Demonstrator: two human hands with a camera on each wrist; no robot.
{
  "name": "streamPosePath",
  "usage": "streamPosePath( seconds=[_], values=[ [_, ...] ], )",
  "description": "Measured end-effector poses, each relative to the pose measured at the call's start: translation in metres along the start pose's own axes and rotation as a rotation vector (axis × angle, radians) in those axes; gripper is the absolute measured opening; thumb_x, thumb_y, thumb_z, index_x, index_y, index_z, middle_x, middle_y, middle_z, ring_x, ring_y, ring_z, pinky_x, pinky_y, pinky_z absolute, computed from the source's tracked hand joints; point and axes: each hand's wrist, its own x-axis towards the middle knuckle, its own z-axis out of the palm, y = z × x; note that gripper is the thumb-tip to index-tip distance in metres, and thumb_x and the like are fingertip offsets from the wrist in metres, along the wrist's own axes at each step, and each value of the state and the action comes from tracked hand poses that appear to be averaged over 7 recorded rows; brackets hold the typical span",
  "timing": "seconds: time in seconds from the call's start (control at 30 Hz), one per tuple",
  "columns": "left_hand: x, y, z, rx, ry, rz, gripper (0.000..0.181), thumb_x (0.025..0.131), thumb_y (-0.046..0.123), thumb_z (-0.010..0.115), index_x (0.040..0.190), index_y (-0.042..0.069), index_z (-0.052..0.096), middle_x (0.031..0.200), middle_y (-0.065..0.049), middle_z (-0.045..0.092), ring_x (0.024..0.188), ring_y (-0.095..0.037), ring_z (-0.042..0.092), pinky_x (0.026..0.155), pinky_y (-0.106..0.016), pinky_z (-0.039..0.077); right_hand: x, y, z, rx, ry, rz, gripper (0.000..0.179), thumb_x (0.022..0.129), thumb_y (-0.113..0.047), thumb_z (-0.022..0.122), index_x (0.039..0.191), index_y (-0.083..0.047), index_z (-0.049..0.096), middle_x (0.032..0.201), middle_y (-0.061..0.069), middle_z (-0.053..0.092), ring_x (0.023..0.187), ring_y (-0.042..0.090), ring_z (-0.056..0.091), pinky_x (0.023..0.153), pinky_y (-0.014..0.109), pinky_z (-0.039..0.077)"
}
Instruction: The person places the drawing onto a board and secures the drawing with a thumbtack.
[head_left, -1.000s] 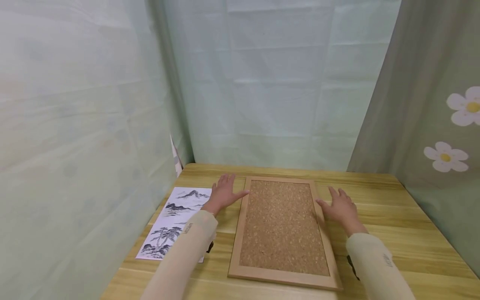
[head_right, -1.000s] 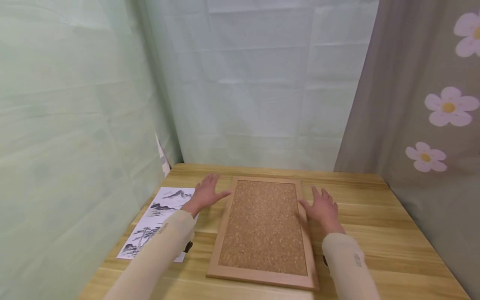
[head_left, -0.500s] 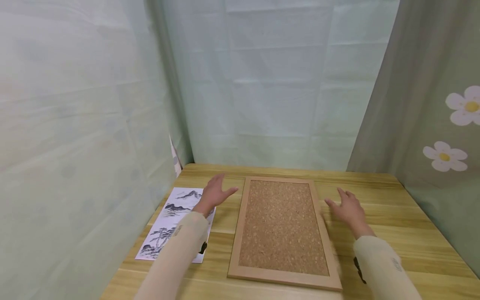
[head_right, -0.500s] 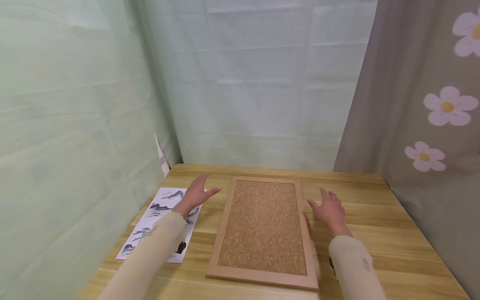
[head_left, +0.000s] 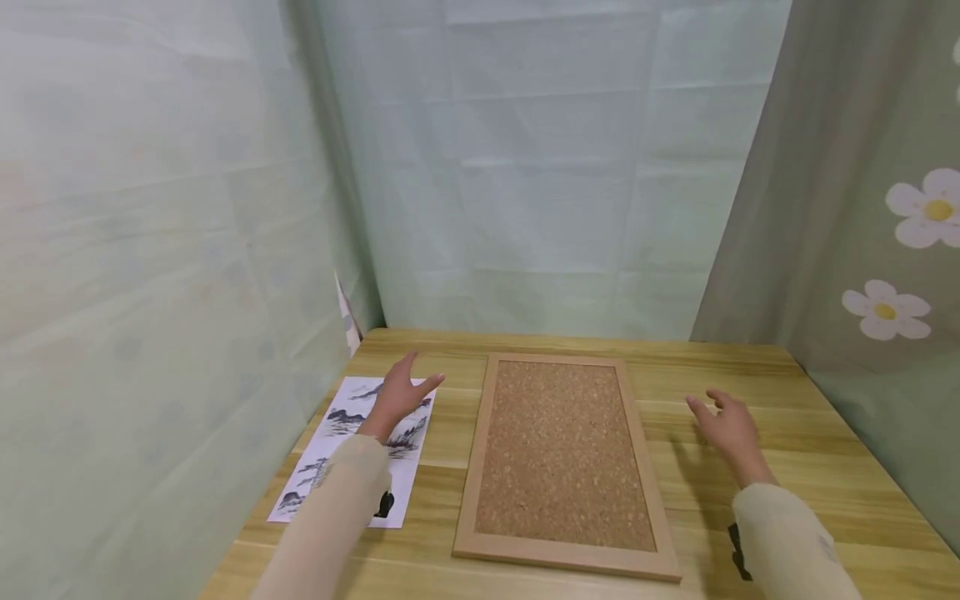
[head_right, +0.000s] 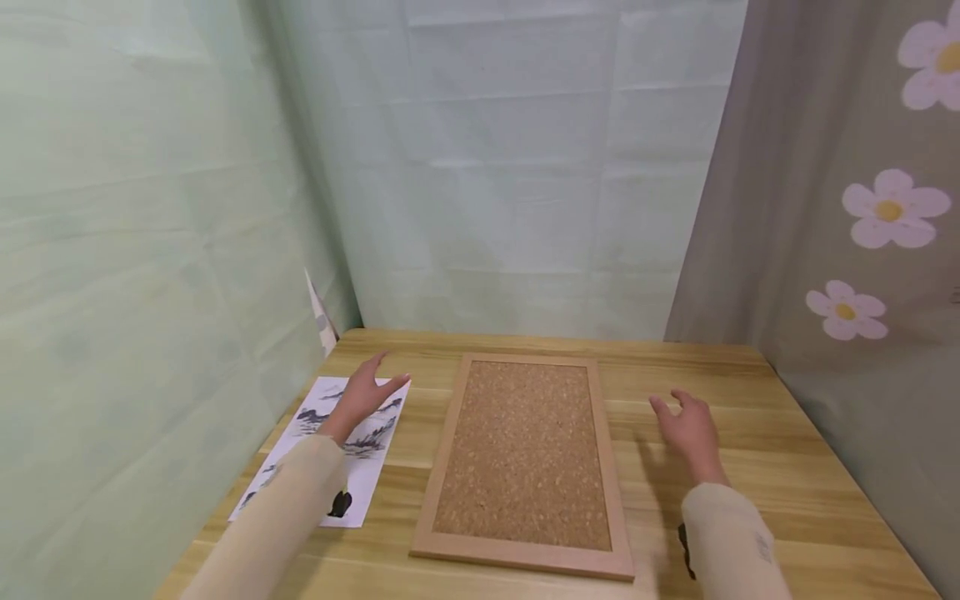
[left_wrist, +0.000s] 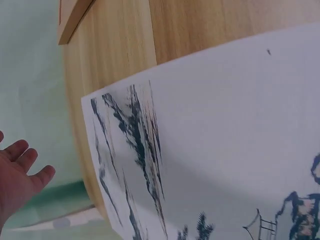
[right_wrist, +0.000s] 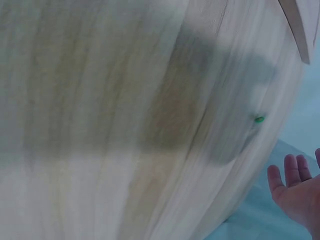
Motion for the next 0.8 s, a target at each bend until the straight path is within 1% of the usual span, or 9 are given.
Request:
streamPosePath(
  seconds=[0.1,0.2,0.3,0.4,0.5,0.7,0.8],
  values=[
    [-0.003,-0.008,-0.005,-0.023,0.011,-0.023,0.087,0.095,0.047,0.063,0.157,0.002,0.022,0.157,-0.026,0.027,0.143,-0.043,0.028,0.110,-0.060,0.028,-0.006,0.001,-0.005,0.047,0.003,0.038,0.081,0.104,-0.053,0.034,0.149,0.013,0.025,0.147,0.043,0.025,0.132,0.058,0.032,0.102,0.066,0.034],
    [-0.006,-0.017,-0.011,-0.036,0.023,-0.052,0.086,0.095,0.046,0.064,0.156,0.001,0.023,0.155,-0.027,0.030,0.140,-0.044,0.031,0.109,-0.060,0.031,-0.010,0.005,-0.009,0.059,0.012,0.065,0.080,0.104,-0.054,0.034,0.148,0.013,0.028,0.147,0.042,0.027,0.132,0.056,0.033,0.103,0.064,0.034],
    [-0.010,-0.025,-0.017,-0.035,0.034,-0.066,0.086,0.095,0.046,0.064,0.155,0.000,0.024,0.153,-0.029,0.032,0.138,-0.046,0.035,0.108,-0.059,0.033,-0.013,0.010,-0.012,0.078,0.018,0.095,0.080,0.103,-0.054,0.035,0.148,0.012,0.029,0.147,0.041,0.028,0.133,0.054,0.033,0.104,0.062,0.034],
    [-0.016,-0.032,-0.024,-0.045,0.034,-0.082,0.087,0.095,0.047,0.064,0.156,0.000,0.023,0.153,-0.029,0.032,0.138,-0.046,0.035,0.108,-0.058,0.033,-0.016,0.017,-0.013,0.096,0.028,0.117,0.079,0.103,-0.052,0.038,0.147,0.013,0.030,0.146,0.040,0.029,0.132,0.054,0.034,0.105,0.062,0.033],
    [-0.023,-0.038,-0.031,-0.061,0.028,-0.110,0.087,0.095,0.049,0.063,0.156,0.001,0.022,0.153,-0.028,0.031,0.140,-0.044,0.032,0.109,-0.057,0.032,-0.019,0.022,-0.013,0.109,0.041,0.141,0.077,0.103,-0.050,0.039,0.145,0.015,0.033,0.145,0.040,0.031,0.131,0.054,0.035,0.105,0.061,0.033],
    [-0.034,-0.049,-0.042,-0.070,0.040,-0.154,0.082,0.097,0.042,0.063,0.155,0.000,0.024,0.151,-0.028,0.033,0.139,-0.044,0.032,0.109,-0.057,0.032,-0.026,0.027,-0.011,0.152,0.074,0.207,0.078,0.101,-0.054,0.041,0.144,0.012,0.038,0.146,0.036,0.035,0.130,0.051,0.038,0.104,0.060,0.034],
    [-0.040,-0.056,-0.048,-0.063,0.054,-0.178,0.081,0.097,0.041,0.064,0.154,-0.002,0.025,0.149,-0.029,0.035,0.138,-0.044,0.033,0.109,-0.056,0.032,-0.029,0.028,-0.012,0.172,0.091,0.210,0.077,0.101,-0.054,0.043,0.143,0.010,0.041,0.144,0.035,0.039,0.128,0.049,0.041,0.103,0.059,0.036]
  ],
)
